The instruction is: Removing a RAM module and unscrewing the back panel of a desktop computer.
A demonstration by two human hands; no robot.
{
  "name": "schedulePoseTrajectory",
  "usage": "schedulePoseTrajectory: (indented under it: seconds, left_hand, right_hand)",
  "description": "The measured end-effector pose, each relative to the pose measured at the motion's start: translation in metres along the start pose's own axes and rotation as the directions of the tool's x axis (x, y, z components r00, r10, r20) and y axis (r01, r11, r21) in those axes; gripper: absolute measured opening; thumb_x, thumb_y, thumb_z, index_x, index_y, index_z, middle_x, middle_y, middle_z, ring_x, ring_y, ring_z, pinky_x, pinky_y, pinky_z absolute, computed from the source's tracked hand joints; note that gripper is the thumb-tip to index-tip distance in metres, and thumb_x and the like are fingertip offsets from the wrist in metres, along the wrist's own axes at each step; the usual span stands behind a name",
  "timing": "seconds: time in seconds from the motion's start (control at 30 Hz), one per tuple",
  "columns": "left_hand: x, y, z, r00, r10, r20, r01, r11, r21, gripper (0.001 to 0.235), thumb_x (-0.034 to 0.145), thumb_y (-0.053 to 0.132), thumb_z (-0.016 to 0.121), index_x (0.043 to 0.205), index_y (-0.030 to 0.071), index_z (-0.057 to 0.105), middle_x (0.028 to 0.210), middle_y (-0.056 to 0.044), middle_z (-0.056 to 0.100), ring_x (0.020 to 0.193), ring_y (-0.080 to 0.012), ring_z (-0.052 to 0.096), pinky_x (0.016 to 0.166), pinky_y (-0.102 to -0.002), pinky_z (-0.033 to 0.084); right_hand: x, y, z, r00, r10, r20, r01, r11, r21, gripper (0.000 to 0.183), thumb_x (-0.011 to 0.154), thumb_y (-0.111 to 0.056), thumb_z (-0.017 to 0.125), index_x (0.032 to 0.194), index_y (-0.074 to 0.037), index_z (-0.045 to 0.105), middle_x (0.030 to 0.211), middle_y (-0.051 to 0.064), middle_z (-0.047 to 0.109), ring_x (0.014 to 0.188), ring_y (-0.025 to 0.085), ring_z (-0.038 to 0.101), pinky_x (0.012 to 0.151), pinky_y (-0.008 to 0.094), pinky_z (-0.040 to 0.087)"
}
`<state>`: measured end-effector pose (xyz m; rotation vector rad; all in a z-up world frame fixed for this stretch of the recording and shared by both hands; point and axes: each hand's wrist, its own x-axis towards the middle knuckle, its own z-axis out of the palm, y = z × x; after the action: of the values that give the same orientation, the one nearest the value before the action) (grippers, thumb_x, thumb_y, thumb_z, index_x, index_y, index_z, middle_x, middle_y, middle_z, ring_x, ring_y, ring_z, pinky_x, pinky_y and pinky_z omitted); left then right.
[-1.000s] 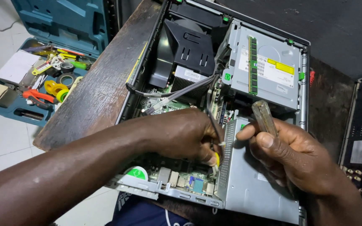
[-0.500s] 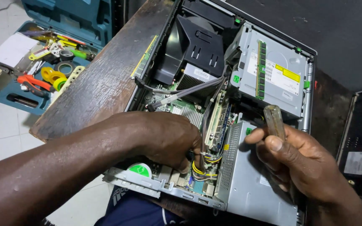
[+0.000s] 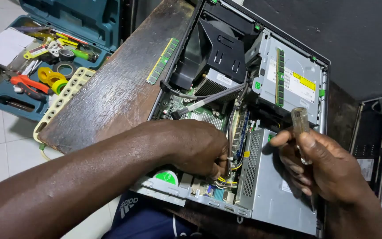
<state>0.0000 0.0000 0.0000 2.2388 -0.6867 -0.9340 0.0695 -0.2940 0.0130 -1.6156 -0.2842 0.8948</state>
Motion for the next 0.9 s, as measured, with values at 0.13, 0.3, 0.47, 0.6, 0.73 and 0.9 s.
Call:
schedulePoseTrajectory:
  seconds: [0.13,0.3,0.47,0.6,0.73,0.9]
  left_hand:
    - [-0.009,0.008,-0.006,0.999,-0.041,0.022,0.042,0.995,-0.086,0.016,0.097,0.034,0.074,0.105,0.024,0.083,0.107,0.007,0.085,0.101,-0.0157,0.078,0.085,-0.036,0.058]
    - [-0.004,0.004,-0.003,0.999,0.006,-0.037,-0.006,1.0,-0.015,0.049,0.101,0.056,0.055,0.102,0.014,0.082,0.094,-0.01,0.079,0.089,-0.03,0.073,0.076,-0.046,0.054]
    - [-0.008,0.005,-0.005,1.0,-0.028,-0.006,0.028,0.997,-0.07,0.038,0.103,0.049,0.06,0.1,0.017,0.08,0.093,-0.005,0.078,0.086,-0.0248,0.072,0.072,-0.045,0.054]
    - [-0.011,0.006,-0.006,1.0,0.006,0.003,-0.006,0.997,-0.076,0.03,0.101,0.041,0.065,0.112,0.017,0.078,0.106,-0.003,0.079,0.096,-0.0252,0.072,0.079,-0.045,0.056]
    - [-0.017,0.012,-0.015,0.998,-0.057,0.003,0.057,0.992,-0.113,0.04,0.102,0.038,0.063,0.135,0.015,0.065,0.129,-0.008,0.074,0.115,-0.0289,0.07,0.096,-0.048,0.056]
    - [-0.02,0.011,-0.016,0.996,-0.085,0.038,0.086,0.995,-0.04,0.048,0.109,0.05,0.055,0.094,0.007,0.07,0.095,-0.012,0.071,0.086,-0.0302,0.067,0.073,-0.048,0.052]
  right_hand:
    - [0.002,0.003,-0.004,0.995,-0.046,0.087,0.031,0.985,0.171,0.054,0.115,-0.038,0.047,0.13,0.011,0.064,0.073,0.01,0.046,0.045,0.013,0.039,0.028,0.027,0.041]
    - [0.004,0.005,-0.011,0.979,-0.11,0.17,0.04,0.928,0.371,0.054,0.12,-0.041,0.045,0.118,0.009,0.065,0.077,0.013,0.054,0.05,0.015,0.049,0.034,0.029,0.048]
    - [-0.004,-0.009,0.002,0.975,0.031,-0.221,-0.019,0.998,0.056,0.05,0.121,-0.038,0.048,0.101,0.005,0.067,0.078,0.016,0.061,0.048,0.018,0.042,0.038,0.034,0.039]
    - [0.01,-0.049,0.018,0.753,0.107,-0.649,-0.478,0.766,-0.429,0.039,0.12,-0.033,0.052,0.121,-0.008,0.081,0.07,0.012,0.045,0.056,0.025,0.034,0.049,0.041,0.03]
    - [0.018,-0.046,0.004,0.753,0.167,-0.636,-0.534,0.72,-0.443,0.033,0.114,-0.029,0.06,0.118,-0.007,0.084,0.082,0.017,0.059,0.063,0.028,0.038,0.054,0.041,0.032]
    - [0.008,-0.016,-0.031,0.877,0.119,-0.465,-0.324,0.861,-0.392,0.027,0.11,-0.022,0.067,0.088,-0.007,0.065,0.057,0.001,0.033,0.038,0.016,0.025,0.033,0.035,0.013]
